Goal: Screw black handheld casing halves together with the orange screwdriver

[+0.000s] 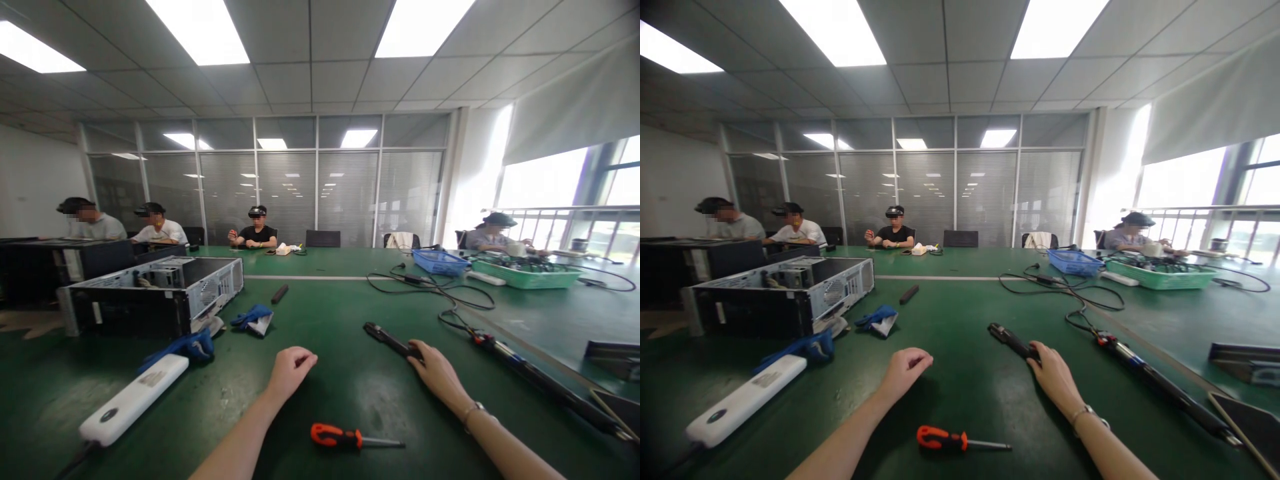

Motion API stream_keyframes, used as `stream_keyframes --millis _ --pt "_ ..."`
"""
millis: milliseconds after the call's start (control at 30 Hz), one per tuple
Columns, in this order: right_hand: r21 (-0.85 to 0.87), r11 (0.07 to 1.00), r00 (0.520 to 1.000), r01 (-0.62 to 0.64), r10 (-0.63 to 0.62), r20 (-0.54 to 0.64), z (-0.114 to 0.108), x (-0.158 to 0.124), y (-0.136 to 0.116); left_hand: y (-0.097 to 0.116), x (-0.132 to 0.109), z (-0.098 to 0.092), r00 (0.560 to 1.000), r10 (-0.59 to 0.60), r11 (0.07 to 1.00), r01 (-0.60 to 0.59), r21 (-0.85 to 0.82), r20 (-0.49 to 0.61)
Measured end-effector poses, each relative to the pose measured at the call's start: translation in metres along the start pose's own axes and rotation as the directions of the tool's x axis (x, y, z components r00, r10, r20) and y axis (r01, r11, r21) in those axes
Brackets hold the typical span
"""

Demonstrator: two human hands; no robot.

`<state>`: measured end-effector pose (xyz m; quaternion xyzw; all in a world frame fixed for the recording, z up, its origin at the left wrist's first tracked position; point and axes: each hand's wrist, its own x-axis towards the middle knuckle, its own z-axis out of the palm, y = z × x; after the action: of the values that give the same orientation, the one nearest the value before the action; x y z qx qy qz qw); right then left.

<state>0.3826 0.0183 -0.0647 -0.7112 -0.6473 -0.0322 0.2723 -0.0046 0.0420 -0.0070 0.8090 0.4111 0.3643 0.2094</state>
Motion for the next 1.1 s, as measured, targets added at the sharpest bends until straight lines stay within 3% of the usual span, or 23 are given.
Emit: stream_keyframes --millis 167,300,500,700,800,900,1000,1100 --pt "0.162 0.973 0.98 0.165 -0.181 0.087 0.008 -0.016 -0.067 0.002 -0.004 -0.002 0.999 0.039 0.999 -0.039 0.02 -0.022" --pt "0.369 0.896 0.928 0.248 -0.328 0.174 -0.002 -0.032 -0.102 0.005 -0.01 -0.002 0.996 0.037 0.997 -0.042 0.058 0.084" --pt "0.509 0.824 0.878 0.248 -0.413 0.242 -0.022 -0.041 -0.116 0.011 -0.013 0.0 0.957 0.064 0.992 -0.093 0.09 0.283" --pt "0.583 0.791 0.858 0.186 -0.42 0.296 -0.034 -0.041 -0.114 0.013 -0.013 0.0 0.949 0.069 0.987 -0.109 0.114 0.308" --pt "0.591 0.79 0.85 0.164 -0.417 0.322 -0.036 -0.037 -0.105 0.013 -0.012 -0.002 0.943 0.05 0.988 -0.095 0.124 0.33" --pt "0.502 0.851 0.908 0.153 -0.322 0.269 -0.033 -0.025 -0.079 0.016 -0.011 -0.004 0.941 0.048 0.99 -0.091 0.113 0.336" --pt "0.232 0.966 0.991 0.116 -0.129 0.045 -0.033 -0.008 -0.03 0.018 -0.011 -0.005 0.943 0.029 0.991 -0.072 0.116 0.33" --pt "-0.043 0.995 0.979 -0.089 0.079 -0.188 -0.045 0.003 0.041 0.018 -0.012 -0.005 0.943 0.023 0.991 -0.065 0.118 0.331"
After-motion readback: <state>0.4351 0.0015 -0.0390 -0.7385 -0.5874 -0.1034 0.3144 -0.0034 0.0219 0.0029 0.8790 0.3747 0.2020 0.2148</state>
